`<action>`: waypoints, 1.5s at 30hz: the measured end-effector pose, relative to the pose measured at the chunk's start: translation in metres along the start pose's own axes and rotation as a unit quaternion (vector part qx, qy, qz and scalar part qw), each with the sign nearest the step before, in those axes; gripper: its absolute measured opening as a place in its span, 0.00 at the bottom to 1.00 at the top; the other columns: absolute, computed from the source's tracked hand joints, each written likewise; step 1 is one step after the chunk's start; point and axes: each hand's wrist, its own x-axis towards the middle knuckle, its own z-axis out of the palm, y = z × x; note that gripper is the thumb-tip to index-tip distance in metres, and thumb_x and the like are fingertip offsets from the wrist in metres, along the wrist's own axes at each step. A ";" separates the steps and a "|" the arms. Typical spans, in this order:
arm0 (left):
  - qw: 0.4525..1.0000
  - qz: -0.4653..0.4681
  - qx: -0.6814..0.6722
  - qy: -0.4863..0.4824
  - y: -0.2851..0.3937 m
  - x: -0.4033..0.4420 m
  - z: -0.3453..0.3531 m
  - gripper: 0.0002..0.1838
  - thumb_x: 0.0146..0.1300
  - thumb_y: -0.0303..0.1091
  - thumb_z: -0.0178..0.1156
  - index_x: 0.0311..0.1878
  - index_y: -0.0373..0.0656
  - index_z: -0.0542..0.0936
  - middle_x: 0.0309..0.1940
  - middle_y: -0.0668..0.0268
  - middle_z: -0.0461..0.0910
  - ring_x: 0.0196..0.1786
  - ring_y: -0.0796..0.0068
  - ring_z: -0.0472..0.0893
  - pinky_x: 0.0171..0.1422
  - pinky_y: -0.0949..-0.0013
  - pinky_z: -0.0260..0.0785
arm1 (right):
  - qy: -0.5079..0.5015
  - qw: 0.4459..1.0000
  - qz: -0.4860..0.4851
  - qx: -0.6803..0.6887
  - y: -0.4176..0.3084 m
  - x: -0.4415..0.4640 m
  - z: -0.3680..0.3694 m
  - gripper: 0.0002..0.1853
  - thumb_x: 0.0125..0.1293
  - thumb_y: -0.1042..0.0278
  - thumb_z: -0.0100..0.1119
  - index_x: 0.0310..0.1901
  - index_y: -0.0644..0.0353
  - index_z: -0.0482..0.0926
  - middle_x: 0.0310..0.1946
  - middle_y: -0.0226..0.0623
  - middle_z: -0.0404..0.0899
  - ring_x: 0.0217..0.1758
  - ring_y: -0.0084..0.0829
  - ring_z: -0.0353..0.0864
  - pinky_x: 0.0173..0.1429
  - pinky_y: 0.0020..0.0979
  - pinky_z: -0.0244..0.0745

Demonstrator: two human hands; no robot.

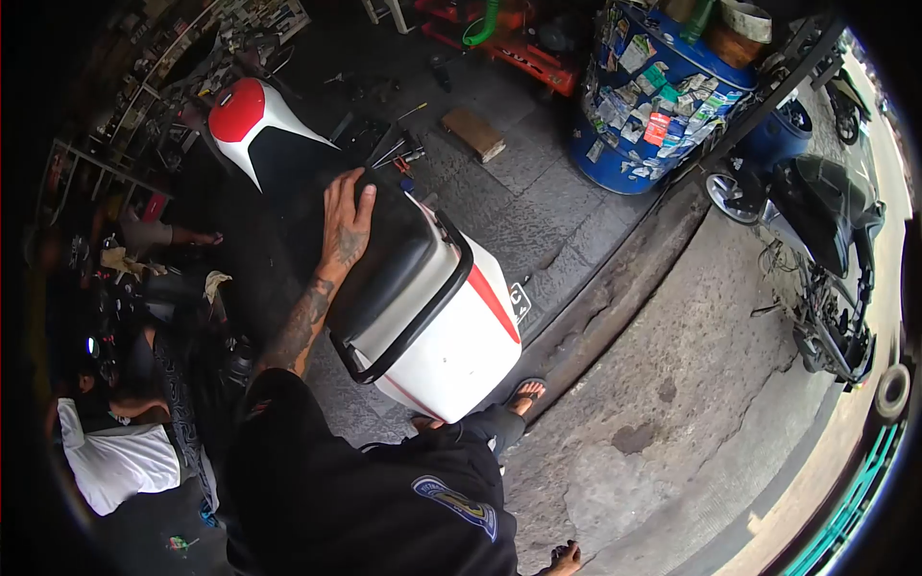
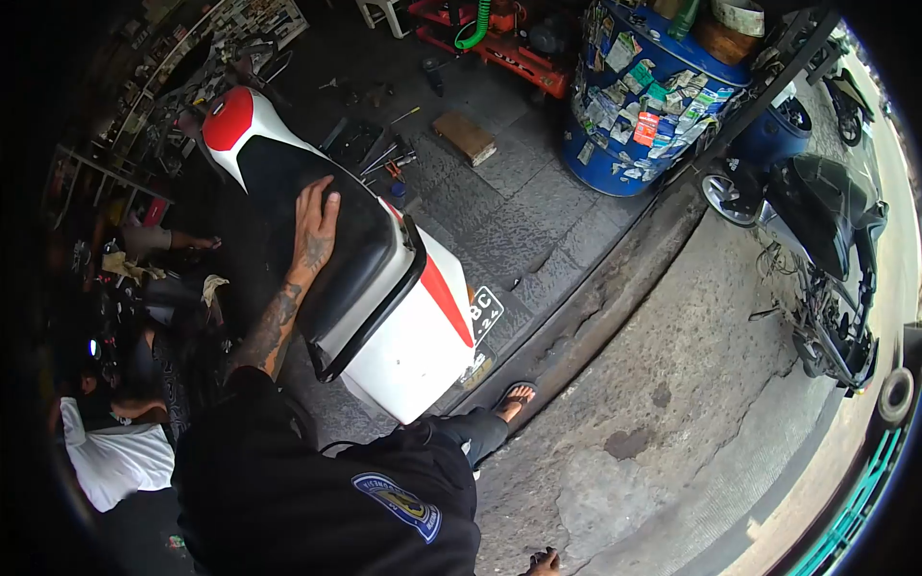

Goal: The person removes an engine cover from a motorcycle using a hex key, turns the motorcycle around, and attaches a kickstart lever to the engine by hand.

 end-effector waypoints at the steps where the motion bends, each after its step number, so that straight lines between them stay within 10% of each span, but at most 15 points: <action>1: 1.000 -0.016 0.018 0.004 -0.001 -0.001 0.001 0.24 0.74 0.46 0.47 0.60 0.35 0.71 0.57 0.50 0.70 0.63 0.50 0.67 0.68 0.56 0.58 | 0.001 0.999 -0.046 -0.016 -0.025 0.034 -0.001 0.14 0.67 0.57 0.56 0.42 0.60 0.82 0.26 0.38 0.80 0.29 0.30 0.78 0.29 0.35 0.74; 12: 0.978 -0.161 0.135 -0.018 0.007 -0.004 -0.006 0.22 0.73 0.46 0.48 0.60 0.39 0.71 0.55 0.52 0.71 0.61 0.50 0.70 0.67 0.56 0.59 | -0.300 0.920 -0.041 -0.249 -0.264 0.157 0.194 0.17 0.67 0.57 0.58 0.52 0.57 0.79 0.35 0.42 0.85 0.34 0.32 0.85 0.32 0.33 0.77; 16: 0.959 -0.209 0.186 -0.036 0.013 -0.001 -0.007 0.23 0.72 0.46 0.49 0.62 0.40 0.70 0.55 0.52 0.70 0.60 0.50 0.70 0.66 0.55 0.59 | -0.382 0.720 -0.265 -0.515 -0.360 0.192 0.233 0.16 0.66 0.62 0.59 0.51 0.60 0.82 0.37 0.44 0.85 0.40 0.34 0.85 0.40 0.33 0.81; 22: 0.855 -0.324 0.395 -0.087 -0.042 -0.058 -0.005 0.31 0.72 0.52 0.47 0.69 0.39 0.64 0.68 0.48 0.61 0.71 0.47 0.59 0.72 0.52 0.51 | -0.318 0.859 -0.039 -0.399 -0.491 0.308 0.342 0.15 0.65 0.66 0.61 0.51 0.62 0.80 0.31 0.41 0.84 0.32 0.34 0.84 0.31 0.31 0.78; 24: 0.777 -0.505 0.363 -0.098 -0.006 -0.030 -0.002 0.35 0.72 0.57 0.42 0.71 0.38 0.61 0.70 0.48 0.60 0.74 0.46 0.56 0.74 0.52 0.49 | -0.310 0.833 -0.063 -0.453 -0.568 0.287 0.400 0.15 0.64 0.65 0.59 0.49 0.65 0.79 0.32 0.42 0.84 0.31 0.34 0.84 0.28 0.30 0.78; 32: 0.637 -0.677 0.361 -0.076 0.003 -0.003 0.032 0.45 0.68 0.68 0.35 0.74 0.38 0.54 0.75 0.51 0.51 0.78 0.53 0.50 0.79 0.52 0.42 | -0.489 0.768 -0.265 -0.318 -0.792 0.140 0.681 0.18 0.71 0.54 0.53 0.53 0.57 0.78 0.38 0.41 0.83 0.38 0.33 0.84 0.41 0.32 0.79; 43: 0.501 -0.743 0.443 0.029 0.015 0.040 0.079 0.44 0.70 0.66 0.38 0.73 0.35 0.57 0.74 0.51 0.54 0.78 0.54 0.50 0.78 0.49 0.39 | -0.655 0.489 -0.370 -0.443 -0.793 -0.117 0.972 0.15 0.69 0.57 0.57 0.48 0.59 0.80 0.33 0.36 0.84 0.30 0.26 0.82 0.35 0.26 0.75; 45: 0.466 -0.747 0.470 0.056 0.014 0.052 0.085 0.41 0.70 0.63 0.39 0.72 0.37 0.59 0.73 0.51 0.57 0.77 0.56 0.53 0.78 0.51 0.42 | -0.626 0.533 -0.329 -0.464 -0.780 -0.158 1.012 0.15 0.69 0.57 0.57 0.47 0.59 0.80 0.32 0.36 0.83 0.29 0.26 0.82 0.34 0.27 0.75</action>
